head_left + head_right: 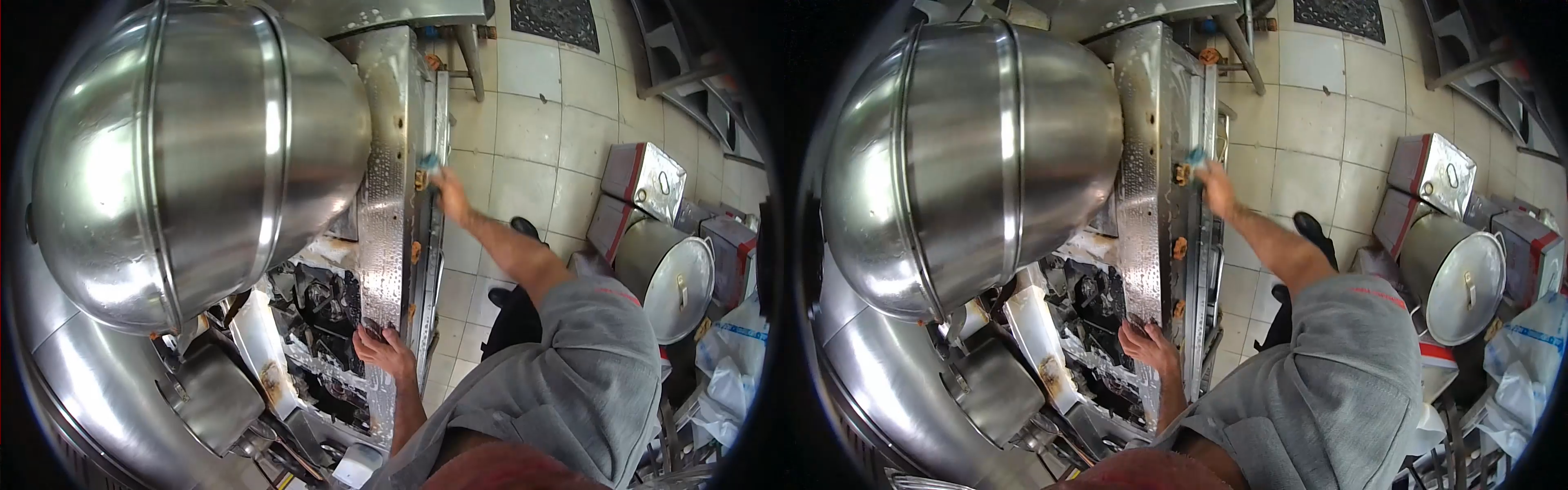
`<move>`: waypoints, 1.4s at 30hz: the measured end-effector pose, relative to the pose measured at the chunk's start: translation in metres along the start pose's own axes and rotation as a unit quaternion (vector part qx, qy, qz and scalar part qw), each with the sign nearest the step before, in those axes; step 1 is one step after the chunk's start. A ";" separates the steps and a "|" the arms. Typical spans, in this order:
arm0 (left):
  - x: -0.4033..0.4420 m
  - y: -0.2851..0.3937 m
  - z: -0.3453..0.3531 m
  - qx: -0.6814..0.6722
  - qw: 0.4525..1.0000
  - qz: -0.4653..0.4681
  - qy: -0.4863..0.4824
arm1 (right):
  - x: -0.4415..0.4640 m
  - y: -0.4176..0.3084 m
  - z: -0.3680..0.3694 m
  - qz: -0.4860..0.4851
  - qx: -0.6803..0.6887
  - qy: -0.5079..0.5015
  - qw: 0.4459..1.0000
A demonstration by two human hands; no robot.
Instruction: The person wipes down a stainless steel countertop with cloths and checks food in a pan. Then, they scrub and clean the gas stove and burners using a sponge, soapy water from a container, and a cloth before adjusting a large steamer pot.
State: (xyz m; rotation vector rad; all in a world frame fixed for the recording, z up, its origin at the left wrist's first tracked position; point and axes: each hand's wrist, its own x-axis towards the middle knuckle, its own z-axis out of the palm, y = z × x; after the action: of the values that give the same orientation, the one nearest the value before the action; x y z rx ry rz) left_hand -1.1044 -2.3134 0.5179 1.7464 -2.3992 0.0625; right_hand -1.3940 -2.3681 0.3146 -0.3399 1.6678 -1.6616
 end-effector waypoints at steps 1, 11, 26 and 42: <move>0.000 0.000 0.002 0.004 1.000 0.002 -0.004 | -0.028 0.010 0.005 -0.049 -0.074 -0.023 0.996; -0.001 -0.003 0.001 0.000 1.000 0.015 0.004 | -0.011 -0.123 -0.043 0.223 0.388 -0.185 0.875; 0.000 -0.003 0.004 0.006 1.000 0.030 0.005 | -0.038 0.024 0.029 -0.095 0.009 0.031 0.995; -0.001 -0.004 0.004 0.007 0.999 0.050 -0.009 | 0.111 -0.038 -0.057 -0.139 0.027 0.190 0.971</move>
State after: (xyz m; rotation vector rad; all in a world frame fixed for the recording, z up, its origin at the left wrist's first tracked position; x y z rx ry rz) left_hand -1.1007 -2.3145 0.5138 1.6386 -2.5032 0.0786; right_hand -1.5199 -2.4030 0.3088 -0.2469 1.9137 -2.0804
